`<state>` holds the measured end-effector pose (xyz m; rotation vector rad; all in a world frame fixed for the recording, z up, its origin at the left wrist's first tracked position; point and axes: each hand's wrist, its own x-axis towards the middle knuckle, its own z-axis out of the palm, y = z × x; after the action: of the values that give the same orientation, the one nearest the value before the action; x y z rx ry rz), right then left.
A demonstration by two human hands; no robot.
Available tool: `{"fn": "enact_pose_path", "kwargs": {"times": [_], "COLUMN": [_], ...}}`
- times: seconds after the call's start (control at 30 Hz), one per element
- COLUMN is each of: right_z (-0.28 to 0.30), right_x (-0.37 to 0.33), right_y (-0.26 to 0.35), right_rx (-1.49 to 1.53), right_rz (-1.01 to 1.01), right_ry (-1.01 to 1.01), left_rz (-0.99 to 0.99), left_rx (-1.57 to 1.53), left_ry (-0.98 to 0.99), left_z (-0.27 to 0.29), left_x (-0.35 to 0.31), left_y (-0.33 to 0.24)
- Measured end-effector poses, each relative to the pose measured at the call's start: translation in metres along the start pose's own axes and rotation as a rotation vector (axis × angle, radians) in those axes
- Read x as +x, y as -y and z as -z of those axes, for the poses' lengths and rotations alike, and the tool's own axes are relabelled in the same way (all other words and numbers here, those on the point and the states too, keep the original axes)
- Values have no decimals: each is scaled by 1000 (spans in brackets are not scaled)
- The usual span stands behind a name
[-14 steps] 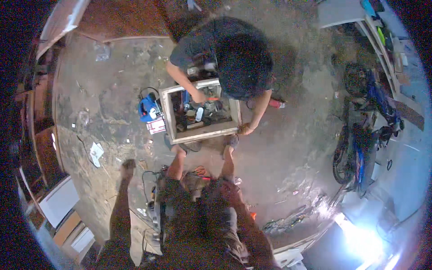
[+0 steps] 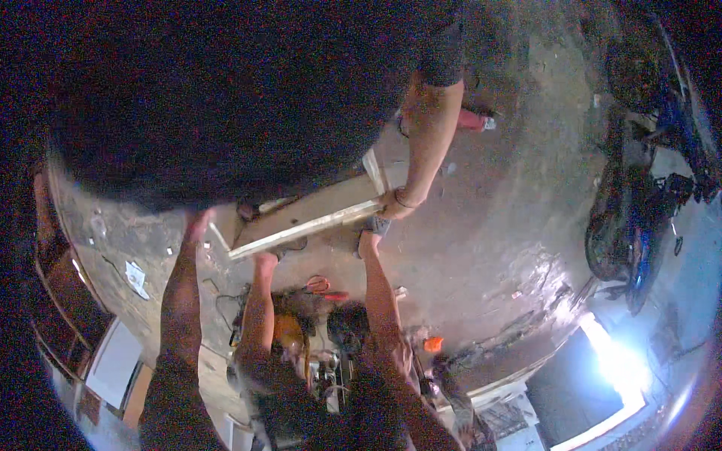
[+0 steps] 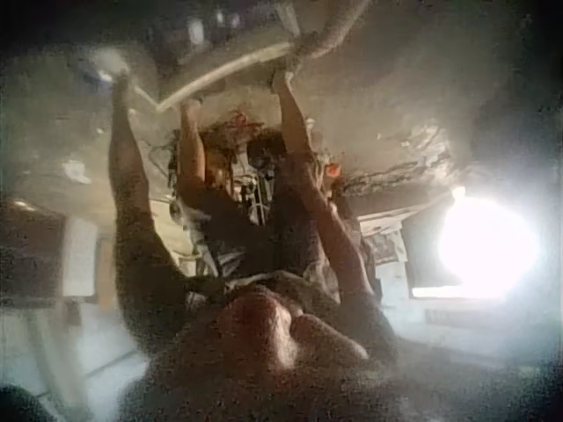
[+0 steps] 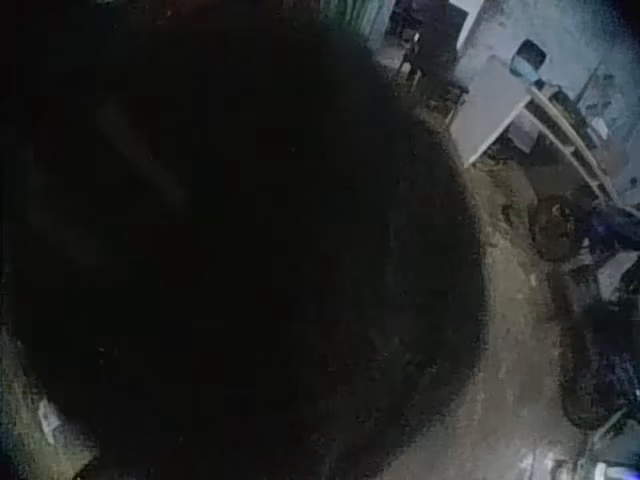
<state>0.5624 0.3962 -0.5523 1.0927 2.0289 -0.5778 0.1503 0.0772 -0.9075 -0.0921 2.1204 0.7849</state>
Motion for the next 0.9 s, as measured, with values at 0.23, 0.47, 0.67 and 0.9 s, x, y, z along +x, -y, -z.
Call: {"fn": "enact_pose_path", "kwargs": {"times": [0.23,0.47,0.67,0.9], "right_z": [-76,-129,-48,-91], "right_x": [-6,-38,-29,2], "right_y": [-34,-76,-27,-25], "right_rx": [356,467,450,543], "right_rz": [-60,-26,16,-22], "right_ry": [-85,-137,-121,-123], "left_rz": [8,200,242,143], "left_rx": [189,-25,-2,-7], "left_ry": [-58,-53,56,30], "left_z": [32,58,16,0], "left_x": [23,-5,-66,-155], "left_y": [-11,25,-8,-47]}}
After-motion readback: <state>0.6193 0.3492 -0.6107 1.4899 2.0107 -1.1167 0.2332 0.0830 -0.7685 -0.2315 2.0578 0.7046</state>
